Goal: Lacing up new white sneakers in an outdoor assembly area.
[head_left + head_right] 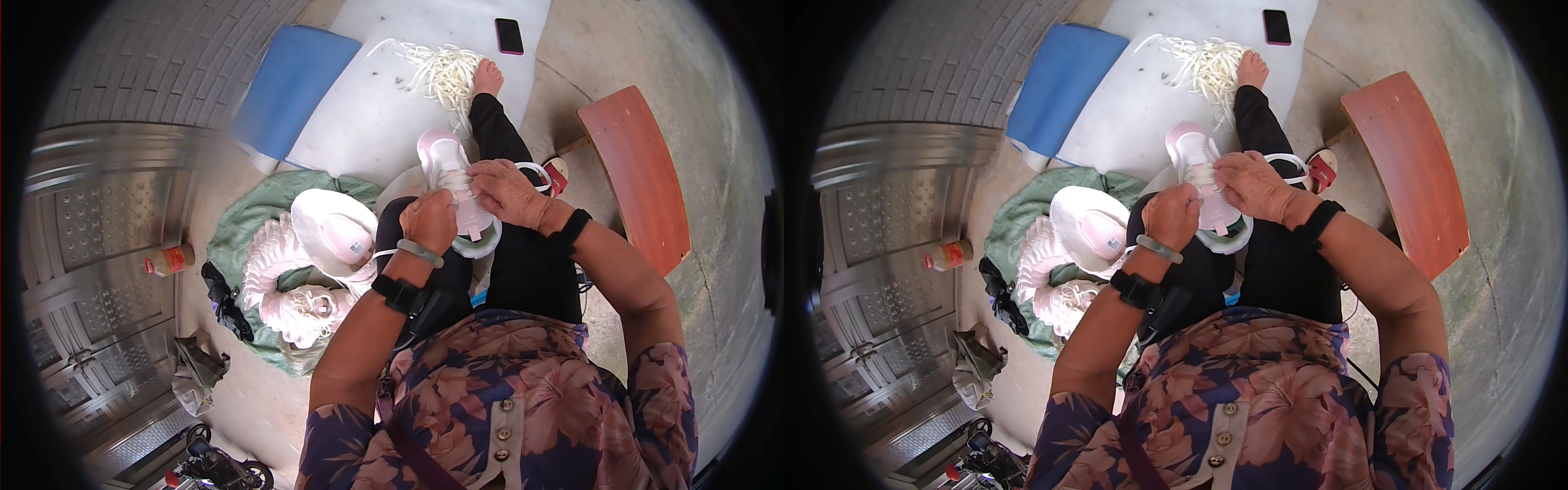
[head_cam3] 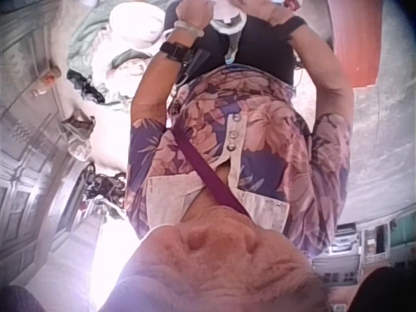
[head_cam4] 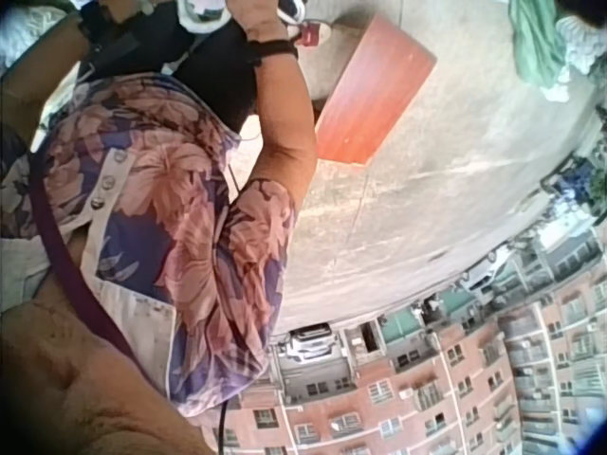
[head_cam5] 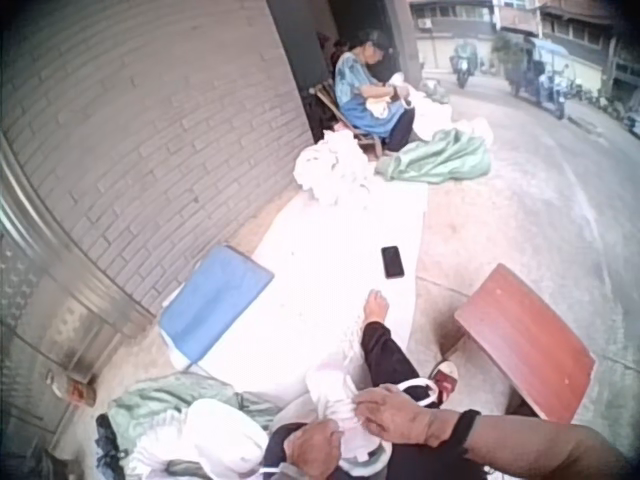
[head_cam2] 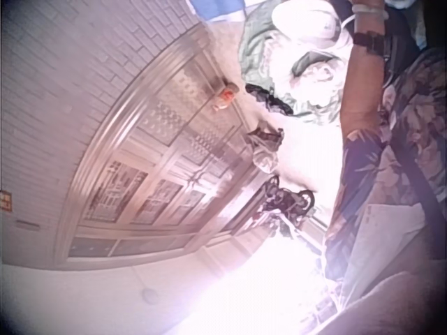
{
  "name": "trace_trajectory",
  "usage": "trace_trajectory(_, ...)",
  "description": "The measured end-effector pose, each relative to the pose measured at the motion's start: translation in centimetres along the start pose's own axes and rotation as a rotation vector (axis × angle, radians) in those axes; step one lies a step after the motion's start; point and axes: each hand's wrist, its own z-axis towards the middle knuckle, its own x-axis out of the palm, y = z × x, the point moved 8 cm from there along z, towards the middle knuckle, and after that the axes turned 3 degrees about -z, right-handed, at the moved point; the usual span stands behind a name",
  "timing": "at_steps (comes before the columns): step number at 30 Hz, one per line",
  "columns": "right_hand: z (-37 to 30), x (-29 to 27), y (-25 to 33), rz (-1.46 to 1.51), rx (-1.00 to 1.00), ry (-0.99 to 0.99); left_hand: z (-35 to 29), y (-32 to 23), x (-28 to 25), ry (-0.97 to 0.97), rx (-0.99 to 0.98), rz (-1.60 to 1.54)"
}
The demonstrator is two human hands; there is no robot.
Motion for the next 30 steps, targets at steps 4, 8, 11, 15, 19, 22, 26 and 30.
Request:
trace_trajectory(4,-0.2,1.1,-0.7,0.048,0.075,-0.088,0.2,0.8,0.2,-0.019,-0.004,-0.144)
trace_trajectory(8,-0.4,3.4,-2.6,0.573,0.29,-0.196,0.3,1.8,0.9,-0.006,-0.056,-0.252)
trace_trajectory(11,-0.7,3.8,-3.5,0.72,0.375,-0.262,0.2,2.4,1.3,0.004,-0.105,-0.293)
trace_trajectory(15,-0.4,3.1,-2.8,0.482,0.329,-0.219,0.3,2.1,1.5,0.013,-0.038,-0.319)
trace_trajectory(19,0.2,3.0,-2.1,0.323,0.255,-0.188,0.3,2.2,1.9,0.056,-0.074,-0.457)
trace_trajectory(22,0.8,3.6,-2.6,0.223,0.257,-0.044,0.3,2.4,1.9,0.014,-0.139,-0.444)
trace_trajectory(26,1.3,2.5,-2.4,0.279,0.142,0.019,0.3,2.5,1.6,-0.018,-0.148,-0.446)
trace_trajectory(30,0.8,2.8,-1.6,0.131,0.186,0.179,0.2,3.3,0.9,-0.006,-0.133,-0.469)
